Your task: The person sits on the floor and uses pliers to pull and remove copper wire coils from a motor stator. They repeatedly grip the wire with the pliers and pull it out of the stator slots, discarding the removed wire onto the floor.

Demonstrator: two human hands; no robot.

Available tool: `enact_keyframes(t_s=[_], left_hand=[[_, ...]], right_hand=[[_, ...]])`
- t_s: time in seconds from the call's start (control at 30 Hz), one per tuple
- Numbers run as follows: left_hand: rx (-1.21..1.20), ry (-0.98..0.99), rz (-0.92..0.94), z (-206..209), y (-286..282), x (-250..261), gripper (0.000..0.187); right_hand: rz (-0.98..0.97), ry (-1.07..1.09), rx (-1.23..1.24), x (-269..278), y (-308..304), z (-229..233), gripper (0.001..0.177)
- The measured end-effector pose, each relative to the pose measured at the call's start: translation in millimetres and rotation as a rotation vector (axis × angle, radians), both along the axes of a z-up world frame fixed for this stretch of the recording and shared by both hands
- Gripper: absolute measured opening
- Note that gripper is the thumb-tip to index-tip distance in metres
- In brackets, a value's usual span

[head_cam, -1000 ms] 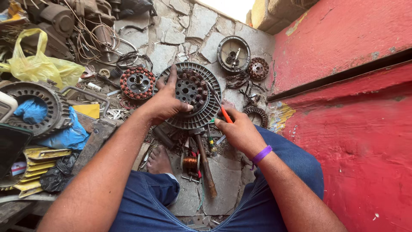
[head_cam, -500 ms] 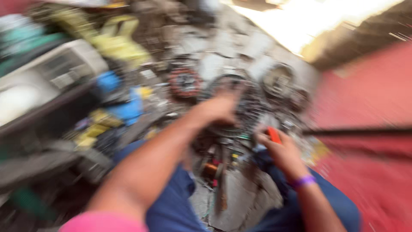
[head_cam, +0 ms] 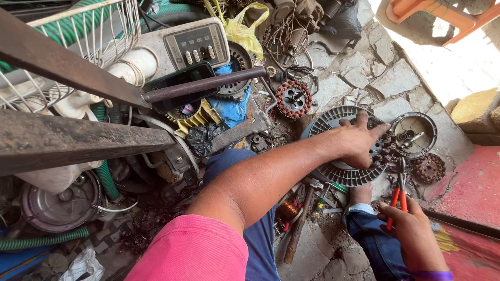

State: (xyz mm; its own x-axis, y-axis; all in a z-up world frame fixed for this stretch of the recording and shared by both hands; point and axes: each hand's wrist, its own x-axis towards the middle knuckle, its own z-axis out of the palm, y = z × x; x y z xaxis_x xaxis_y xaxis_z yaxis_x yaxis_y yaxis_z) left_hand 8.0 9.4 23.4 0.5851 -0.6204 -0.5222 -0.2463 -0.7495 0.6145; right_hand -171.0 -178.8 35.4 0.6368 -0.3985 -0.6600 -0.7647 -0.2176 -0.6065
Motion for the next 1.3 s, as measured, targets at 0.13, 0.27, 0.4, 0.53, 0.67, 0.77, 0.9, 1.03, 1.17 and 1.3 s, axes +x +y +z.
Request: enact_keyframes(t_s=[0.13, 0.27, 0.4, 0.53, 0.67, 0.77, 0.9, 1.03, 1.17, 1.3], left_hand=[[-0.072, -0.052, -0.038, -8, 3, 4, 0.136], [-0.219, -0.239, -0.201, -21, 13, 10, 0.156], [-0.088, -0.234, -0.239, -14, 25, 10, 0.138], [-0.094, -0.271, -0.182, -2, 36, 1, 0.127], [-0.05, -0.368, -0.084, -6, 34, -10, 0.122], [-0.058, -0.437, 0.084, -16, 26, -27, 0.123], [0.074, -0.407, 0.234, -11, 6, -38, 0.131], [0.127, -0.342, 0.112, -1, 13, -22, 0.125], [-0.176, -0.416, 0.037, -7, 16, 2, 0.115], [-0.191, -0.296, 0.09, -13, 10, 1, 0.096]], right_hand=[[-0.132, 0.007, 0.228, 1, 2, 10, 0.051], [-0.188, -0.078, 0.359, -10, 3, 9, 0.047], [-0.062, -0.159, 0.31, -9, 9, 8, 0.074], [0.116, -0.235, 0.171, -12, 16, 19, 0.085], [0.277, -0.258, -0.105, -14, 22, 32, 0.077], [0.152, -0.202, -0.057, -15, 30, 39, 0.06], [0.025, -0.033, 0.074, -17, 36, 45, 0.039], [0.062, 0.046, 0.098, -22, 34, 38, 0.024], [0.097, 0.118, 0.145, -26, 34, 30, 0.017], [0.141, 0.133, 0.108, -21, 36, 21, 0.02]])
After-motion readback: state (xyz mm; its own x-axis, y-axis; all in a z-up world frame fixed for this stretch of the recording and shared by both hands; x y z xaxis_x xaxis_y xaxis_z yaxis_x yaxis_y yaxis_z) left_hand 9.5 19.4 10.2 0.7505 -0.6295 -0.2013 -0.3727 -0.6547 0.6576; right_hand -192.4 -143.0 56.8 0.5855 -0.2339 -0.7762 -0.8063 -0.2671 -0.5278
